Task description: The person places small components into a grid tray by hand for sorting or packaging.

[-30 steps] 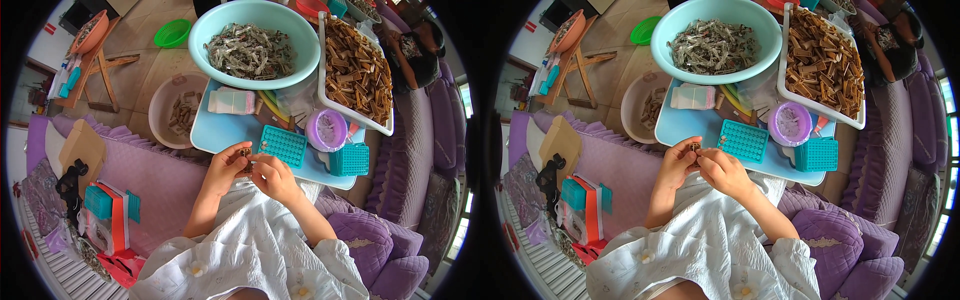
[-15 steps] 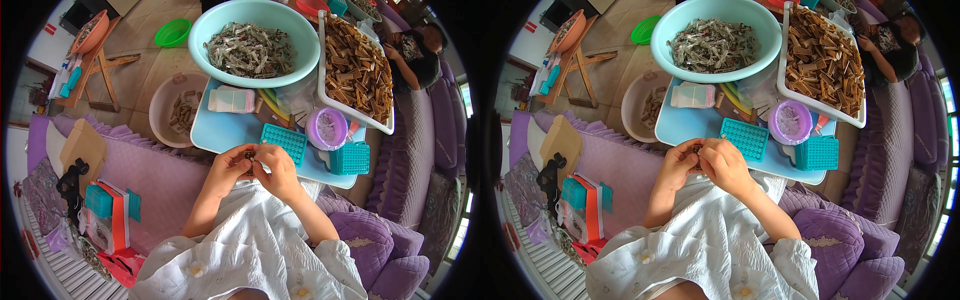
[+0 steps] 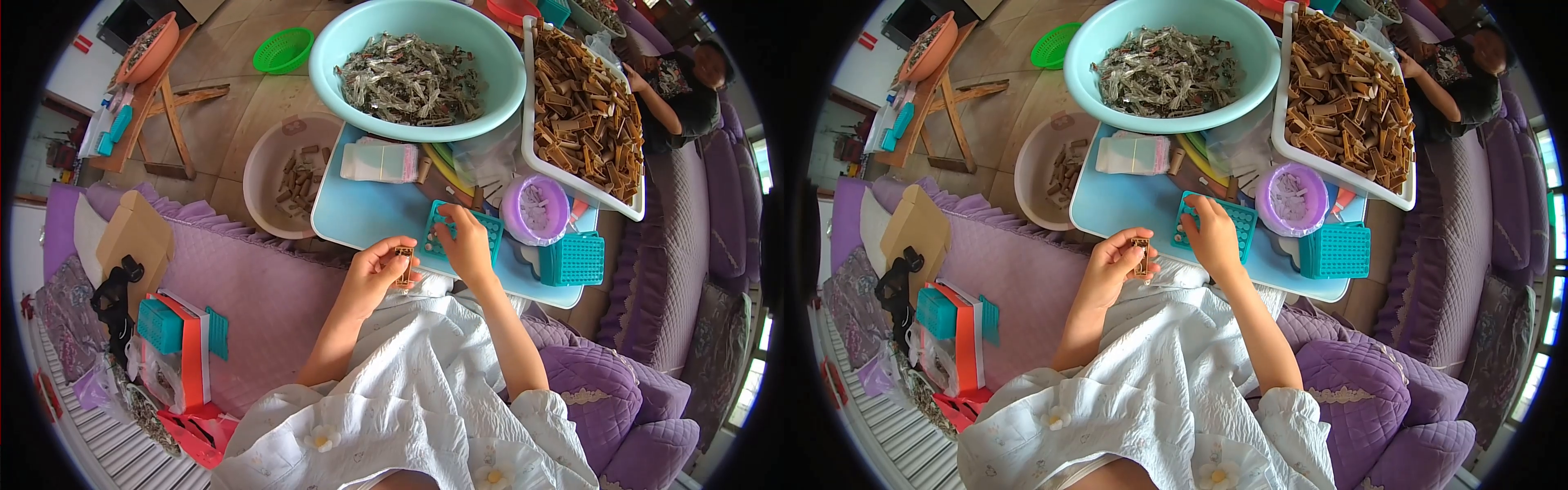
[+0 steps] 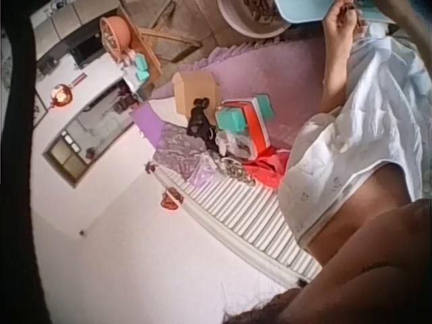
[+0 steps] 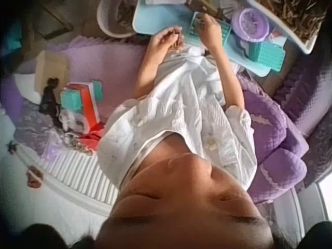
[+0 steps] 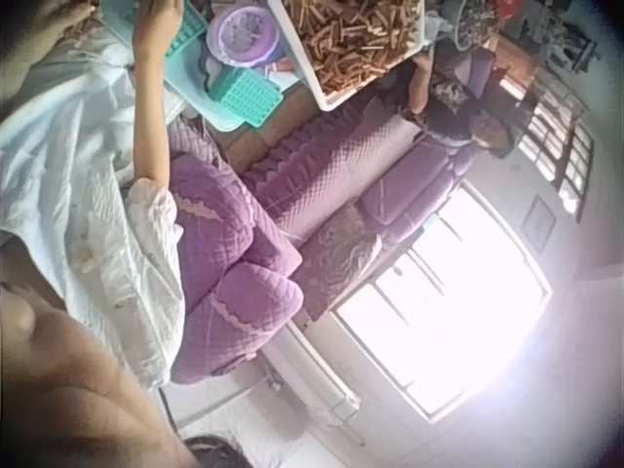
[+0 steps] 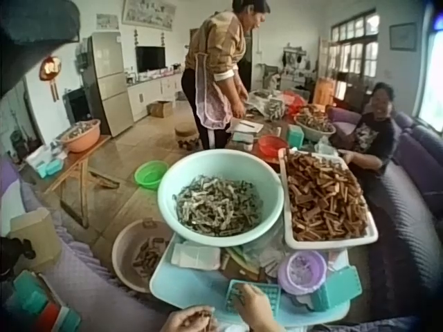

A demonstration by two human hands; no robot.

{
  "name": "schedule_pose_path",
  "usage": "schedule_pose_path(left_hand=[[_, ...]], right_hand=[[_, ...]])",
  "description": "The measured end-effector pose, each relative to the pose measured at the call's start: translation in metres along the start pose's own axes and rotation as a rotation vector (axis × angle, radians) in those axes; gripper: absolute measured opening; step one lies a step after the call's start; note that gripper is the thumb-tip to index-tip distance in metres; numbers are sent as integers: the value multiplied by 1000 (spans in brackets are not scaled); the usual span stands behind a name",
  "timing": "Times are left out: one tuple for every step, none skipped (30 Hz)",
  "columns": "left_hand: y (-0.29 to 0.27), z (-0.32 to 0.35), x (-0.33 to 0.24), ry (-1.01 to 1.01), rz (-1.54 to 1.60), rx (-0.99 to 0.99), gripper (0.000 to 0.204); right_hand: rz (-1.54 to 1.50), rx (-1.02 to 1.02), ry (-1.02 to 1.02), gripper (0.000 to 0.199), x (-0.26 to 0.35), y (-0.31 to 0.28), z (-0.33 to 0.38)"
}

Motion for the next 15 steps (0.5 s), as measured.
schedule_pose_path(left_hand=[[-1,-1,1,-3,-13,15,25],[-2,0,1,-4,-13,11,25],[-2,0,2,-17,-15,13,25],[-3,1,2,-30,-16,16,25],[-4,1,3,-30,-16,15,25],[-4,1,3,-41,-15,17,25],[-5,1,3,-51,-13,21,26],[-6,0,4,-51,-13,21,26],[-7,0,6,-54,11,35,27],[-8,-1,7,-56,35,50,29],[-8,-1,8,-56,35,51,29],[-8,-1,8,-51,67,58,31],[-8,-1,8,-46,99,65,33],[-8,-1,8,-45,99,66,33],[-7,-1,8,-36,109,73,35]], right_hand=[[-1,0,-1,20,-6,3,0],[110,5,-38,20,-6,5,0],[221,10,-74,20,-6,7,0],[220,13,-74,20,-5,9,1],[261,6,-101,19,-4,10,1],[301,-1,-127,19,-2,12,2],[301,-1,-127,19,-2,13,3],[347,9,-143,19,-2,15,4],[392,18,-158,19,-1,16,5],[393,16,-158,19,0,17,5],[444,35,-169,19,2,18,6],[494,54,-181,19,3,19,7],[495,53,-181,19,4,20,7],[529,56,-176,19,4,22,7],[562,59,-171,20,5,23,7]])
Point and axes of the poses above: each hand's wrist, its own z-axis away from the middle knuckle, its own y-axis out of the palm, x = y × z, the point moved 2 cm from there along -z, towards the middle knuckle, and after that the axes turned 4 degrees about y, right-handed, at the moved point
